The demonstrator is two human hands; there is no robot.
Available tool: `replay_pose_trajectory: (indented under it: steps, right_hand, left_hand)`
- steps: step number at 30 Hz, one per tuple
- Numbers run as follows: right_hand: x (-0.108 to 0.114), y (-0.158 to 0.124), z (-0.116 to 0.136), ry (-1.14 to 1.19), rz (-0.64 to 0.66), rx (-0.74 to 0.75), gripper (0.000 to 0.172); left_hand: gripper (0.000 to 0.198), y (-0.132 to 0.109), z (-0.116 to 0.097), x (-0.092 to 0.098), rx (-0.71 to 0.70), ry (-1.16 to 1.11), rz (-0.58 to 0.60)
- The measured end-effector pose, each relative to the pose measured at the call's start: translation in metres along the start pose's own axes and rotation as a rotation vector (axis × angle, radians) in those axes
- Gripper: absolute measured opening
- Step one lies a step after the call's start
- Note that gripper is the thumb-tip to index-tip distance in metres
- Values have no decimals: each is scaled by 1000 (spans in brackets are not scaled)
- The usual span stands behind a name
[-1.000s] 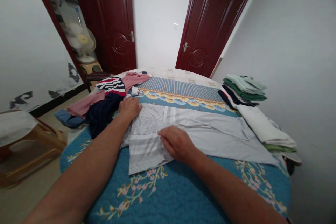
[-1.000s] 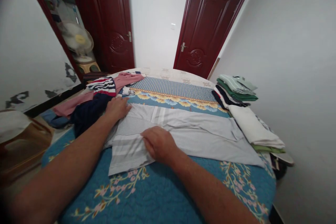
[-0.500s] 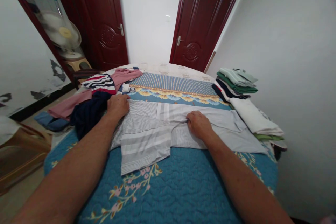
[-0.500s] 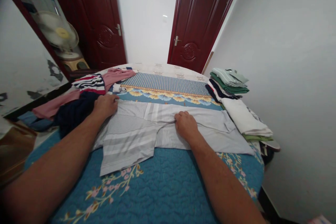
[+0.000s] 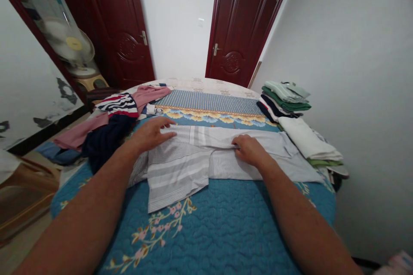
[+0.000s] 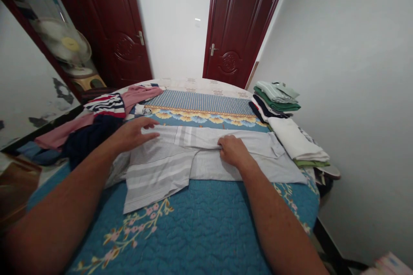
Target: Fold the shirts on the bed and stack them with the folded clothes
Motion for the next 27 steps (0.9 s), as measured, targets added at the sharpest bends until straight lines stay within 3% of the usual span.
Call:
replay_pose_trajectory:
  steps: [4,7,9,10,12,16,20,22,27]
  right_hand:
    - [-3,-4,-12,-106,-8,-73,25]
    - [-6,-12,-17,-120,-45,-72,26]
    - [-7,-18,-21,-114,-81,-59,25]
    - [-7,-21,-23,-110,-103,-57,25]
    - [-5,-25,-28,-99,-152,-58,24]
    - [3,-26,-36,-54,-219,-56,24]
    - [13,-30,-44,-8,-236,-66,22]
    - [15,-33,-47,4,-235,-72,22]
    - [6,-35,-40,36,-202,-26,29]
  left_hand:
    - [69,-54,-91,-26,-332,-146,328]
    - [54,-89,-124,-40,-460,-56,289]
    - [22,-100,-127,-46,-467,-7,230]
    - [16,-103,-127,-49,-465,5,215]
    - [21,-105,-124,-50,-452,6,204]
    - [22,-104,-110,-34,-351,-114,211]
    - [26,-113,-95,-32,-315,-309,452]
    - [29,-114,-88,-32,-291,-351,508]
    - [28,-106,-90,-29,-251,-293,408]
Point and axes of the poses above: each hand's wrist, its own y-axis towards the middle knuckle, its own x-axis out of the back of the hand, z = x × y, the point moved 10 cm from there along y, towards the middle knuckle, and after that the axes turned 13 degrees about y, right-handed, at the moved point
